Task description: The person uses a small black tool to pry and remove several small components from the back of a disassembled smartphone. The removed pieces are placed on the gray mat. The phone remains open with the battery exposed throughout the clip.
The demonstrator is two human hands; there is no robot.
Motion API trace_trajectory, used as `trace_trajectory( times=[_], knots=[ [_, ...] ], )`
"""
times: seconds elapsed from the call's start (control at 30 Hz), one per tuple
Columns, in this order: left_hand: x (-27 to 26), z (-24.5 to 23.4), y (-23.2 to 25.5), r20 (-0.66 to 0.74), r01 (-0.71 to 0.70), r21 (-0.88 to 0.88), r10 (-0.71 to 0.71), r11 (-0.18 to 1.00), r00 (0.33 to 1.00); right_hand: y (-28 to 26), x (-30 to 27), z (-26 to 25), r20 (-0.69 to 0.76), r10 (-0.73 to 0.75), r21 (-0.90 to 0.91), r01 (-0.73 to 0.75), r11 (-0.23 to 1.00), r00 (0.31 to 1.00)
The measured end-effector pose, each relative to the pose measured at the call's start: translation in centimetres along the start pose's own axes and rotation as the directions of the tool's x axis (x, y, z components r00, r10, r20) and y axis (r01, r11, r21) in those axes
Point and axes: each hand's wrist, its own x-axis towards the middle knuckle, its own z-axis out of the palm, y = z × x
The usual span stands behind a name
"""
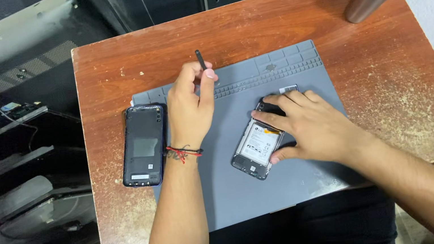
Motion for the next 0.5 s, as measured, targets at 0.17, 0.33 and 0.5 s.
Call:
trace_trajectory(
  times=[0.17,0.33,0.5],
  knots=[
    [0.0,0.3,0.1,0.011,-0.017,-0.003,0.017,1.000,1.000,1.6,1.4,0.3,-0.112,-0.212,0.138,0.226,0.964,0.971],
    [0.0,0.1,-0.1,-0.004,-0.028,-0.009,0.028,1.000,1.000,1.3,2.1,0.4,-0.189,-0.286,0.070,0.303,0.950,0.939],
    [-0.1,0.3,-0.3,-0.016,-0.059,0.013,0.059,0.998,0.998,-0.2,1.9,1.7,-0.232,-0.086,-0.046,0.077,0.996,0.969]
  ],
)
